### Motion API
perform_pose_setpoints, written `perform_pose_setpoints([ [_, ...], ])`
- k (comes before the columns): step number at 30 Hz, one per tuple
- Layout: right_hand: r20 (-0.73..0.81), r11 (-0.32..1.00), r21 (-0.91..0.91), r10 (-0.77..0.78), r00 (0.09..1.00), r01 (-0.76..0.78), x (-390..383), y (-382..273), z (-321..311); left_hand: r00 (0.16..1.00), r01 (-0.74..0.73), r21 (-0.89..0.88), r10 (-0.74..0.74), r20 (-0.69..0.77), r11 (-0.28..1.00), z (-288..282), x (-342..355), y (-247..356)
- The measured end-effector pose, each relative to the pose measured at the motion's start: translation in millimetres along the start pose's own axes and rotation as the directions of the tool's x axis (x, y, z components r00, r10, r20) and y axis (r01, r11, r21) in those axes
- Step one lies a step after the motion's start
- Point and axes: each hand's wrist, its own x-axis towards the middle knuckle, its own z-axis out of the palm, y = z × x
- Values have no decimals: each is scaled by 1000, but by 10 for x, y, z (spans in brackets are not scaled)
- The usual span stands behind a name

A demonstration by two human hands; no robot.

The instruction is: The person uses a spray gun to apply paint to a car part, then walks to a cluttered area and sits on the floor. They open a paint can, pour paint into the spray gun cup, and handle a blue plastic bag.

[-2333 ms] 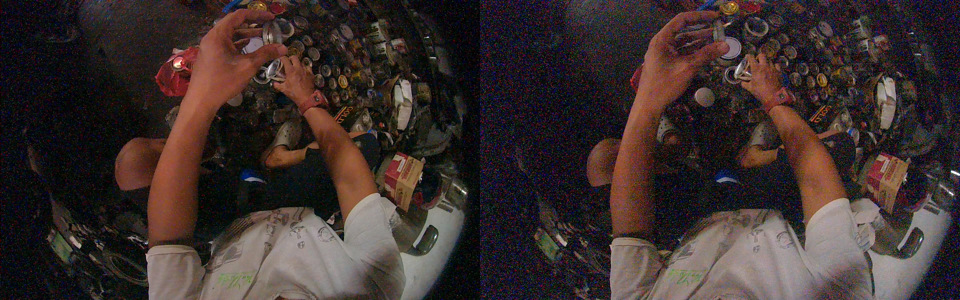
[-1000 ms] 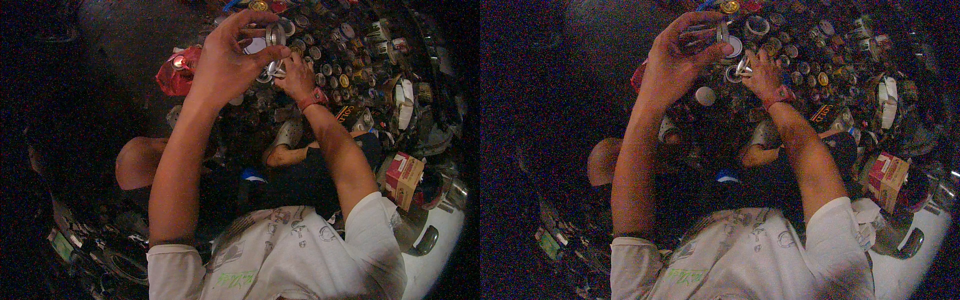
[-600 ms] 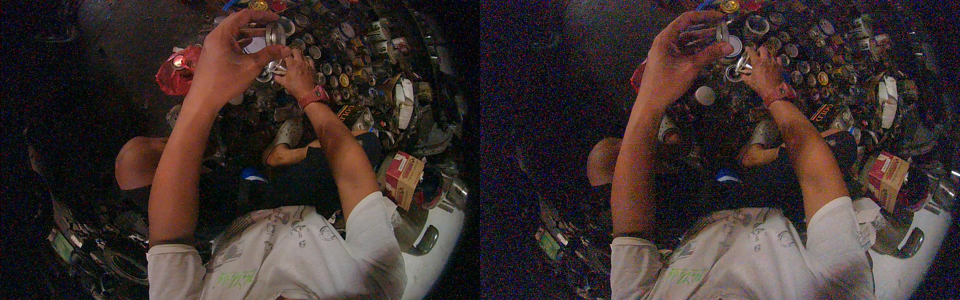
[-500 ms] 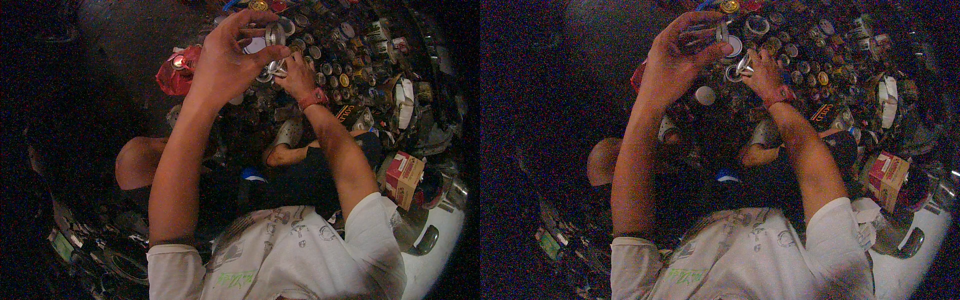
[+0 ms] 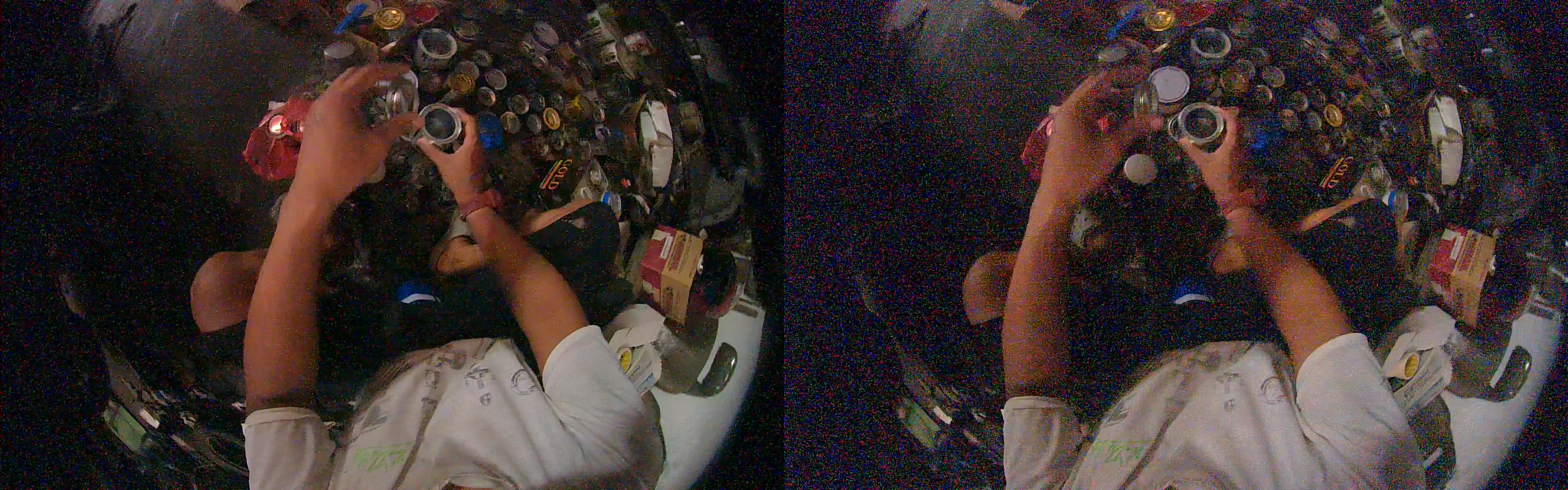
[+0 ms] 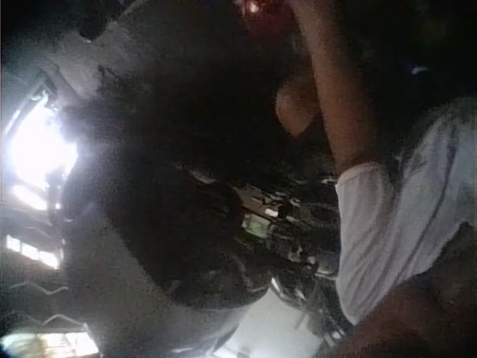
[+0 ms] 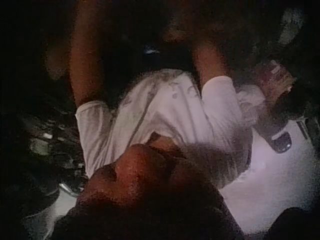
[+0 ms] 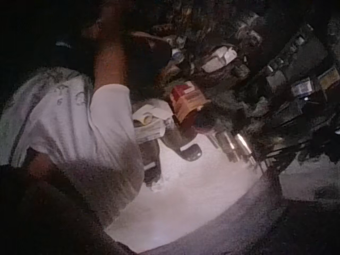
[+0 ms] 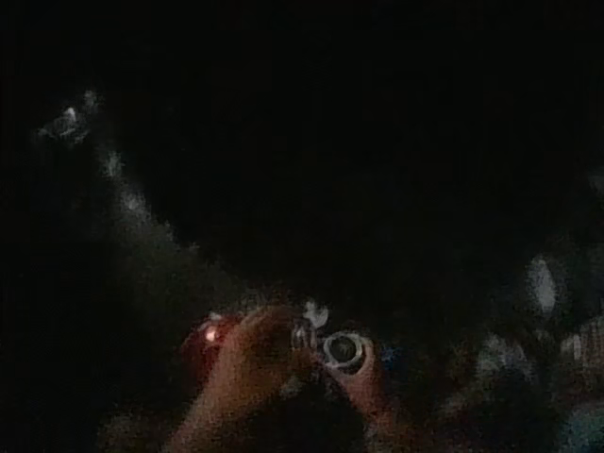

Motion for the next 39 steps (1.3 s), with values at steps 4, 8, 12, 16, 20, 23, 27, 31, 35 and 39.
perform_pose_setpoints([
  [4,41,997,68,-40,998,37,-225,-530,-81,986,-97,232,61,158,968,129,-138,39],
  [8,108,991,17,-134,985,133,-344,-706,-186,955,-227,357,137,262,906,268,-274,79],
  [12,123,971,-59,-223,967,232,-415,-709,-289,920,-356,510,197,339,783,375,-337,89],
  [16,99,968,-85,-228,969,237,-485,-723,-345,921,-317,497,137,365,808,399,-369,186],
  [20,108,974,-77,-202,973,211,-529,-637,-437,908,-304,500,88,409,811,479,-365,203],
  [23,66,975,-52,-211,975,214,-614,-628,-547,906,-274,473,61,418,837,581,-416,270],
  [27,11,983,177,54,998,-55,-780,-542,-479,901,-142,396,-47,431,907,753,-381,241],
  [31,-293,876,378,420,859,-299,-821,-247,-511,936,-237,335,122,331,912,1028,-289,260],
  [35,-680,894,142,401,614,-425,-391,608,-627,969,-205,464,111,222,862,1217,223,-156],
  [39,-626,825,93,484,611,-558,41,1375,-738,915,-196,485,-18,402,852,1322,546,-614],
])
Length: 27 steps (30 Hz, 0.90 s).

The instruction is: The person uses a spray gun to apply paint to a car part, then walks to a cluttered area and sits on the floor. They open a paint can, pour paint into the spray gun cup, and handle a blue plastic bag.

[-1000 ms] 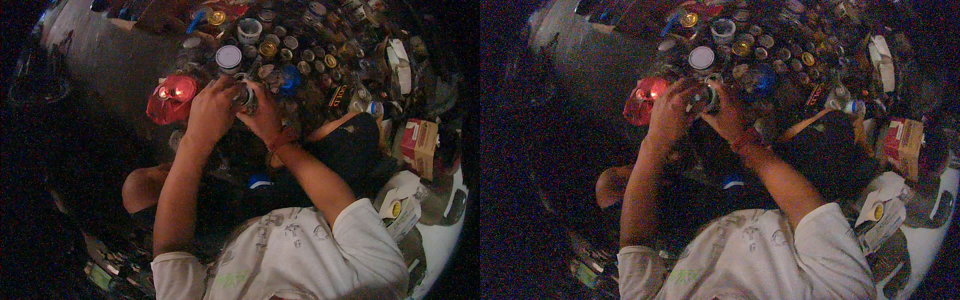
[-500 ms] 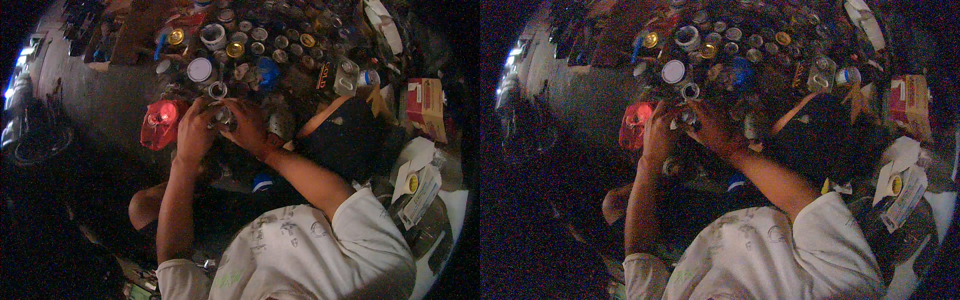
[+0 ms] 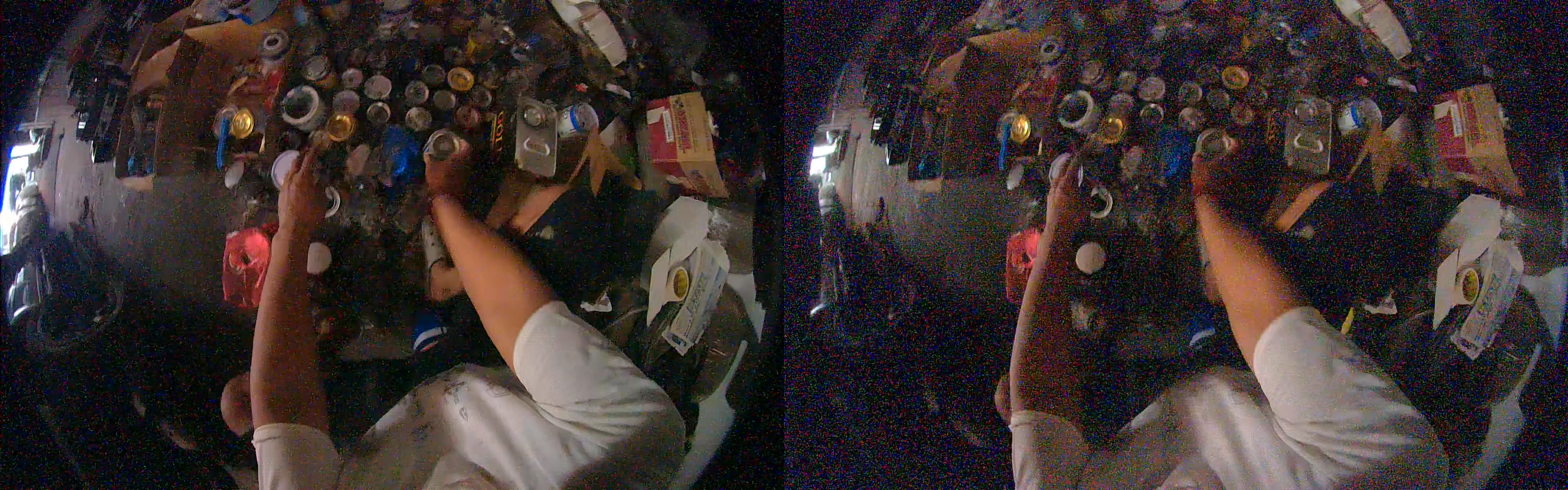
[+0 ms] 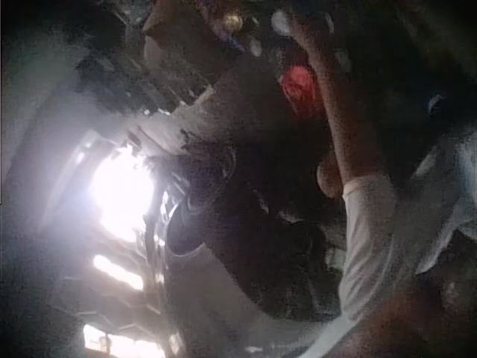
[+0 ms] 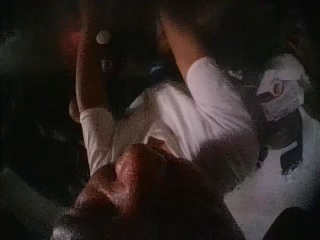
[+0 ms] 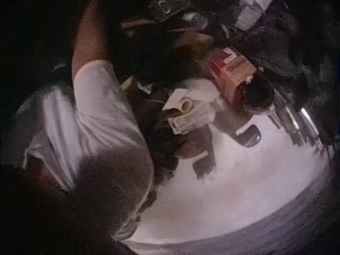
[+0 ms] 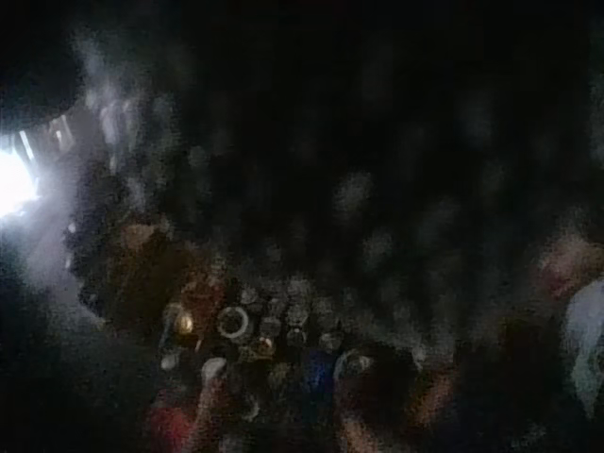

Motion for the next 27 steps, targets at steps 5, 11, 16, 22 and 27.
perform_pose_setpoints([
  [5,31,968,65,-245,969,242,283,662,461,984,-121,201,92,150,972,31,3,-70],
  [11,525,717,427,299,797,-551,144,1458,274,987,-79,269,38,154,960,-116,-154,152],
  [16,615,307,552,478,627,-776,-35,1567,64,999,-39,219,37,15,975,-334,-375,24],
  [22,363,391,642,603,710,-660,270,1367,-291,994,102,95,-97,-56,990,-421,-620,-64],
  [27,21,635,508,666,746,-582,265,1075,-156,988,137,28,-135,-81,990,-252,-747,-233],
])
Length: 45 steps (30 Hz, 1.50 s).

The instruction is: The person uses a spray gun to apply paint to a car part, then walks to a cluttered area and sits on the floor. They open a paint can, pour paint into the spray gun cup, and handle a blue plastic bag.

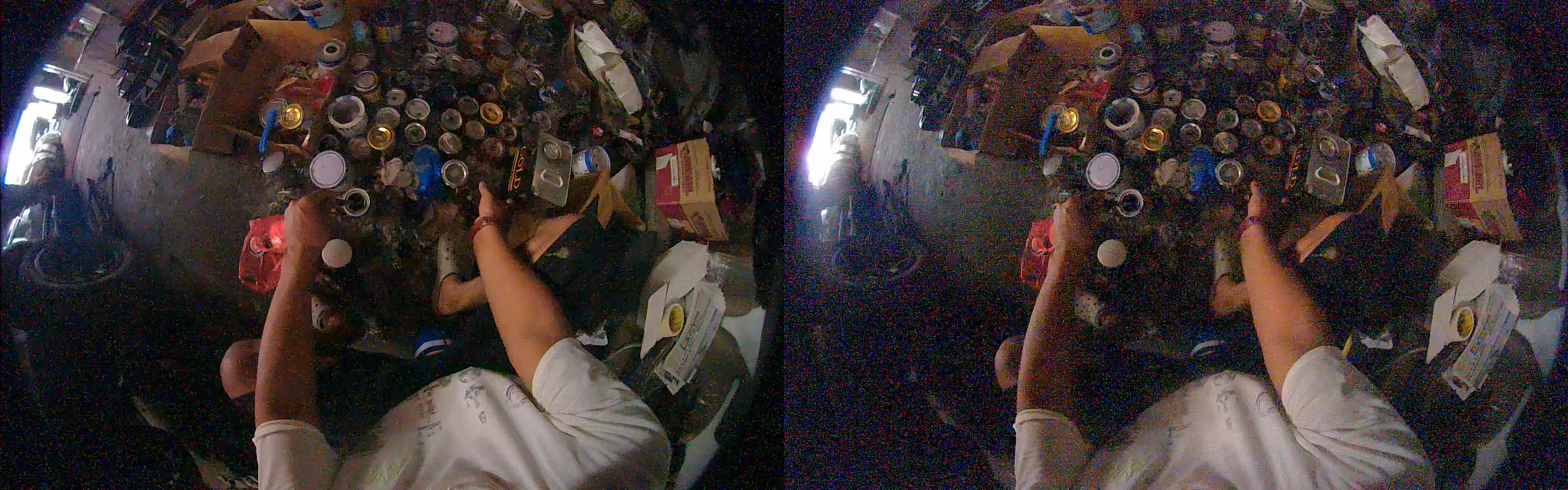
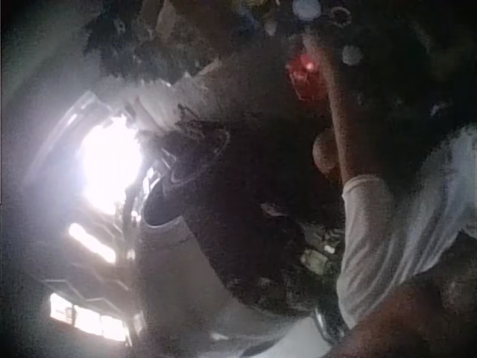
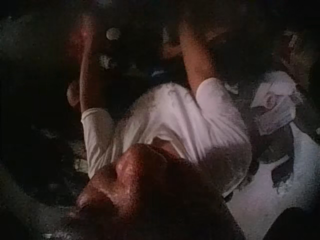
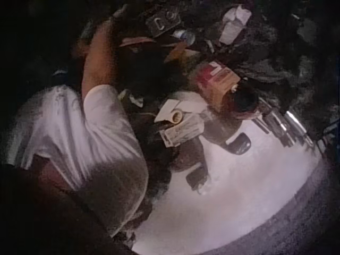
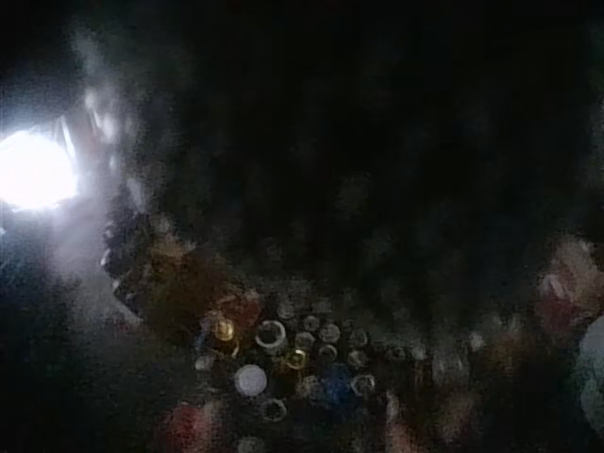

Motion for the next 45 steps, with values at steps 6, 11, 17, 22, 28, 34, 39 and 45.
perform_pose_setpoints([
  [6,532,885,323,123,838,-335,-459,-744,-139,994,101,-28,-102,-46,995,84,-186,51],
  [11,447,940,275,61,892,-202,14,-915,-412,999,-22,-77,18,-51,997,-177,-150,-76],
  [17,-203,813,-409,-523,828,413,-278,-987,-319,998,-47,-27,46,-37,998,-446,-213,44],
  [22,21,406,-255,-905,425,878,-970,-1567,-411,993,-81,-42,77,-84,996,-302,-185,-105],
  [28,727,373,-43,-624,285,927,-1552,-2238,-291,988,-108,19,110,-106,994,117,-51,-324],
  [34,974,-104,173,-129,-186,979,-1677,-2312,489,981,-128,-6,126,-147,992,-32,78,-381],
  [39,967,-96,196,187,-176,976,-1815,-1998,1045,983,-87,-73,74,-166,994,-179,156,-378],
  [45,927,-164,249,327,-186,954,-1745,-1576,1253,966,-52,-131,16,-259,990,-320,129,-323],
])
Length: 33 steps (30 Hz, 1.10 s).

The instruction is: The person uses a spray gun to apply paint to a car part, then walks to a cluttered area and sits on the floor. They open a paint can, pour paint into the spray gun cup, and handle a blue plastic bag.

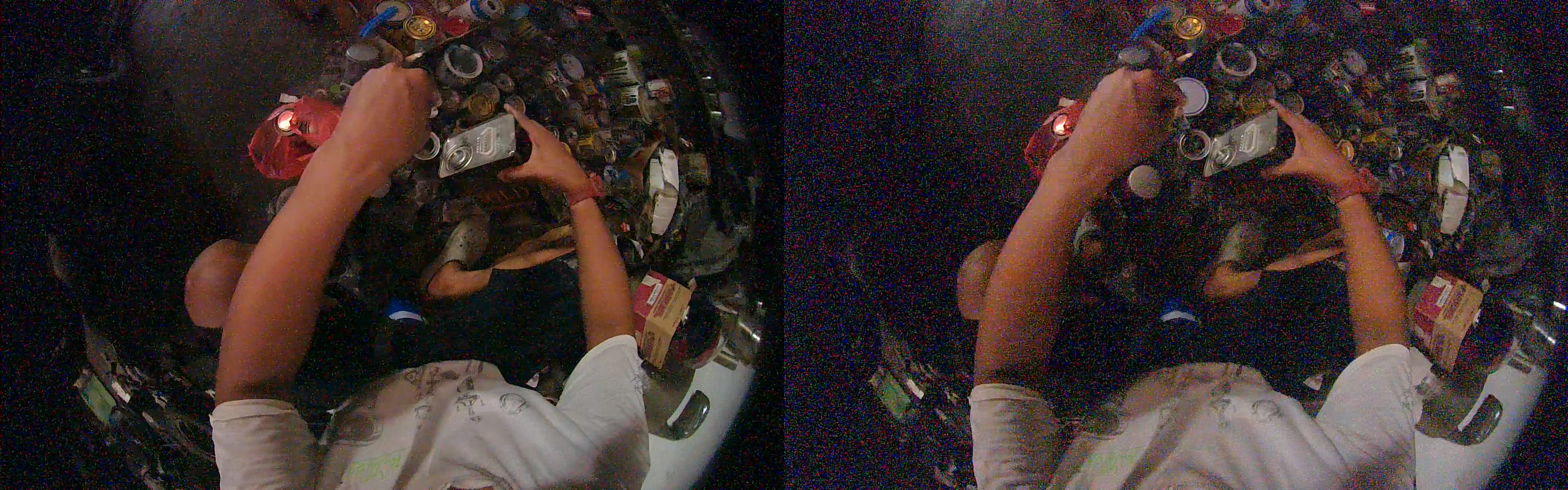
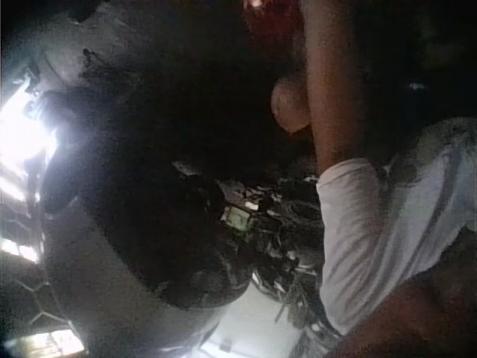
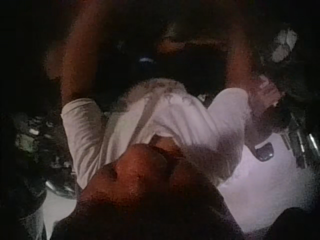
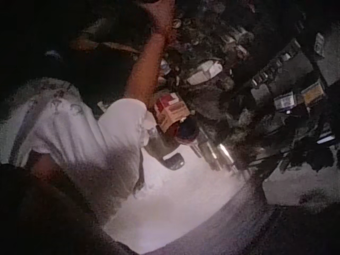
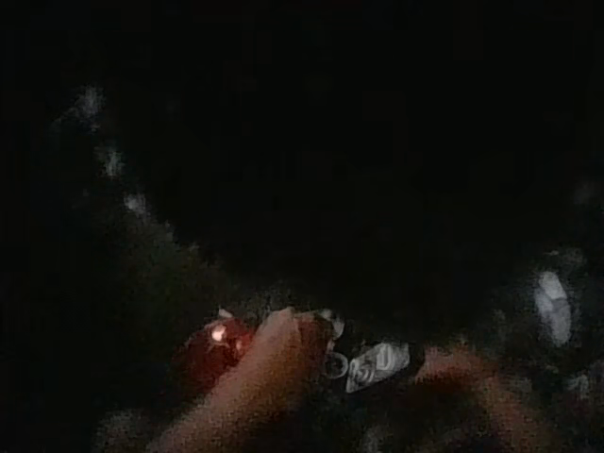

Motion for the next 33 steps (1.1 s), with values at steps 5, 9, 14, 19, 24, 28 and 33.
perform_pose_setpoints([
  [5,59,999,-2,-47,997,47,193,76,169,999,21,4,-21,30,1000,-224,-14,121],
  [9,140,999,-18,-27,990,30,340,16,178,1000,7,-19,-6,19,1000,-279,-8,170],
  [14,189,992,-126,26,982,-2,434,-23,187,1000,13,-11,-13,-3,1000,-413,-23,235],
  [19,208,989,-151,43,977,-11,480,-80,188,997,-4,7,4,-77,1000,-420,-30,166],
  [24,178,994,-97,-26,984,44,501,-96,204,997,43,113,-49,55,993,-552,-40,198],
  [28,171,990,-129,-33,985,55,526,-104,237,1000,-9,76,8,17,997,-592,-82,224],
  [33,144,986,-142,-69,987,90,558,-16,288,998,-17,-19,16,-57,1000,-547,-119,241],
])
